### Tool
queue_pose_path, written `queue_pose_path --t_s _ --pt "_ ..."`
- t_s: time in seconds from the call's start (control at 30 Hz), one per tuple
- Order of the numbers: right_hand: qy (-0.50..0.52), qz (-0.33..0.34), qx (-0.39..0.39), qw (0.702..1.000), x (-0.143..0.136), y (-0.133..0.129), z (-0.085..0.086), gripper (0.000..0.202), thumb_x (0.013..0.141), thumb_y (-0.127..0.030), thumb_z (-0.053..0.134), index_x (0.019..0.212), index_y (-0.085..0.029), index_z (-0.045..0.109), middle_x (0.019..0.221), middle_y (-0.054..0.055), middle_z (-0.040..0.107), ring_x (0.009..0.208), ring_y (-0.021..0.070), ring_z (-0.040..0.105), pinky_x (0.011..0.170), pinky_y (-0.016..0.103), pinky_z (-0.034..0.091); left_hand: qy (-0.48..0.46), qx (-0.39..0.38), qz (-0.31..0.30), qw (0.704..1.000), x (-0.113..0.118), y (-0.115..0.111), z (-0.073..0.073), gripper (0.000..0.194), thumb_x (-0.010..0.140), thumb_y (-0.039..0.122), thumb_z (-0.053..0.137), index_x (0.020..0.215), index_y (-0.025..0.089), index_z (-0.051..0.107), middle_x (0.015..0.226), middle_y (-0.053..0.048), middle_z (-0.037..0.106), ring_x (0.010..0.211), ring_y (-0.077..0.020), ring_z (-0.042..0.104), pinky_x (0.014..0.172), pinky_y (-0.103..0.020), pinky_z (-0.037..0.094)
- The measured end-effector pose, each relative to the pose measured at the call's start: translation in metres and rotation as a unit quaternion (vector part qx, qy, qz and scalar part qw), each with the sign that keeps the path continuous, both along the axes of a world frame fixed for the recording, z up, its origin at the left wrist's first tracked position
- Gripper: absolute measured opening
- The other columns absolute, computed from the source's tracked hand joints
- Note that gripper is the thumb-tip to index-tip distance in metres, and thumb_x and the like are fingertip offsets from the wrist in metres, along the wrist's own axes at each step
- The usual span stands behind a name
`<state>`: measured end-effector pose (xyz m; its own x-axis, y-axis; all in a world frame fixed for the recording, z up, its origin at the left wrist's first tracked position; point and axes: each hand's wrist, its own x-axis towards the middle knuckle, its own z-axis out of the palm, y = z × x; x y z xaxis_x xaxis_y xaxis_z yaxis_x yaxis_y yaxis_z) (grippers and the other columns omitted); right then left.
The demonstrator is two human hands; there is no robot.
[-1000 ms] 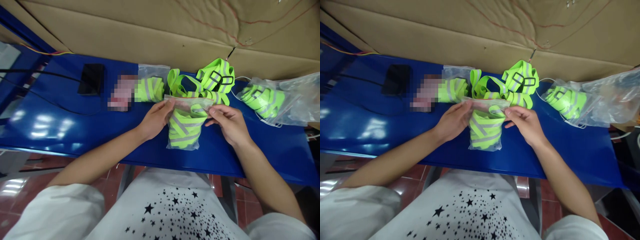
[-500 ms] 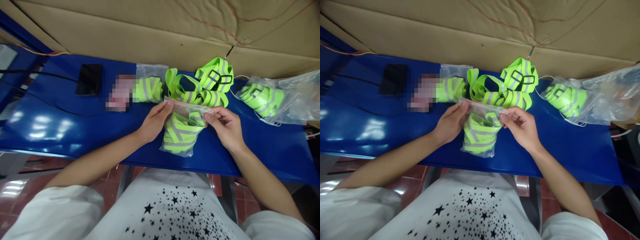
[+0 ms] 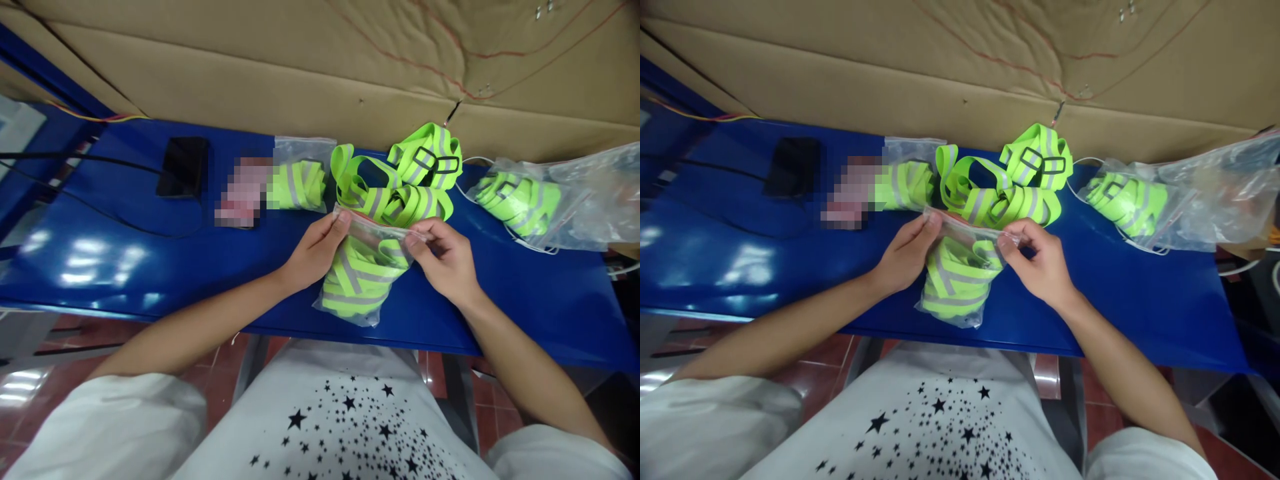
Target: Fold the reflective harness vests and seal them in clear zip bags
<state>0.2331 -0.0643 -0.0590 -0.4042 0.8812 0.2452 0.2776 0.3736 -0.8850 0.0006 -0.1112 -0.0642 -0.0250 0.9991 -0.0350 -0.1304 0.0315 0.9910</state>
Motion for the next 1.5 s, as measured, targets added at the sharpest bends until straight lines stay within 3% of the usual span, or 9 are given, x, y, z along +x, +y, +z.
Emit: queue_pose_path --t_s 0.17,0.37,0.57,0.8,1.0,1.13,1.27,1.4,1.5 --pt "-0.02 0.033 0.003 0.999 0.003 0.001 0.003 0.021 0.1 -0.042 0.066 0.092 -0.022 0.066 0.074 0.0 0.067 0.064 0.0128 0.059 0.061 0.027 0.046 0.001 0.0 -0.02 1.0 0.0 -0.001 -0.001 0.05 0.098 0.066 0.059 0.099 0.018 0.076 0.101 -0.004 0.076 0.1 -0.0195 0.07 0.095 -0.028 0.056" --pt "-0.019 0.052 -0.01 0.998 0.003 0.0 0.004 0.016 0.097 -0.036 0.07 0.09 -0.022 0.068 0.075 0.0 0.067 0.064 0.0122 0.059 0.058 0.025 0.044 0.006 -0.013 -0.043 0.999 0.001 -0.003 -0.003 0.053 0.095 0.068 0.061 0.099 0.017 0.076 0.093 -0.005 0.076 0.092 -0.0192 0.07 0.083 -0.027 0.056" --pt "-0.033 0.076 -0.008 0.997 0.002 0.001 0.008 0.009 0.094 -0.03 0.071 0.093 -0.021 0.07 0.082 0.001 0.071 0.069 0.0124 0.062 0.062 0.025 0.047 0.01 -0.003 -0.103 0.995 0.003 -0.006 0.001 0.048 0.1 0.062 0.059 0.11 0.019 0.077 0.107 -0.006 0.077 0.101 -0.0189 0.072 0.092 -0.027 0.056" --pt "-0.044 0.107 -0.029 0.993 0.002 -0.001 0.006 0.012 0.097 -0.033 0.069 0.094 -0.021 0.069 0.076 -0.002 0.067 0.061 0.0094 0.054 0.055 0.023 0.041 0.034 0.031 -0.167 0.985 0.001 -0.007 -0.005 0.039 0.093 0.042 0.075 0.124 0.019 0.072 0.112 -0.007 0.077 0.095 -0.0173 0.072 0.085 -0.028 0.057" --pt "-0.06 0.151 -0.029 0.986 0.001 -0.004 0.006 0.016 0.098 -0.036 0.07 0.091 -0.021 0.07 0.067 -0.004 0.059 0.053 0.0075 0.042 0.049 0.023 0.032 0.023 0.063 -0.212 0.975 0.004 -0.007 -0.01 0.04 0.094 0.041 0.074 0.128 0.02 0.07 0.125 -0.01 0.075 0.114 -0.0215 0.071 0.098 -0.032 0.057" --pt "-0.032 0.158 -0.056 0.985 0.002 -0.003 0.006 0.021 0.098 -0.038 0.07 0.086 -0.021 0.066 0.063 -0.005 0.055 0.05 0.0072 0.042 0.047 0.022 0.032 0.053 0.052 -0.166 0.983 0.005 -0.009 -0.003 0.04 0.101 0.051 0.062 0.121 0.019 0.074 0.118 -0.009 0.078 0.109 -0.0204 0.071 0.095 -0.03 0.055" --pt "-0.078 0.157 -0.013 0.984 0.003 -0.001 0.008 0.02 0.099 -0.04 0.068 0.091 -0.021 0.068 0.062 -0.005 0.055 0.051 0.0071 0.042 0.048 0.022 0.033 0.122 0.075 -0.098 0.985 0.002 -0.009 0.002 0.037 0.103 0.051 0.059 0.105 0.019 0.078 0.098 -0.006 0.079 0.089 -0.0164 0.071 0.076 -0.024 0.053" --pt "-0.108 0.138 0.104 0.979 0.002 -0.003 0.016 0.014 0.098 -0.036 0.071 0.102 -0.022 0.072 0.086 0.003 0.071 0.072 0.013 0.063 0.067 0.027 0.049 0.15 0.091 -0.097 0.98 0.0 -0.008 0.0 0.033 0.102 0.047 0.062 0.105 0.018 0.077 0.096 -0.006 0.079 0.084 -0.015 0.071 0.071 -0.022 0.052" --pt "-0.118 0.138 0.122 0.976 0.0 -0.006 0.02 0.012 0.099 -0.033 0.07 0.104 -0.023 0.071 0.094 0.005 0.073 0.08 0.015 0.068 0.072 0.029 0.052 0.135 0.093 -0.126 0.978 0.001 -0.007 -0.004 0.031 0.097 0.046 0.07 0.106 0.018 0.077 0.099 -0.006 0.08 0.086 -0.0154 0.072 0.075 -0.023 0.054"
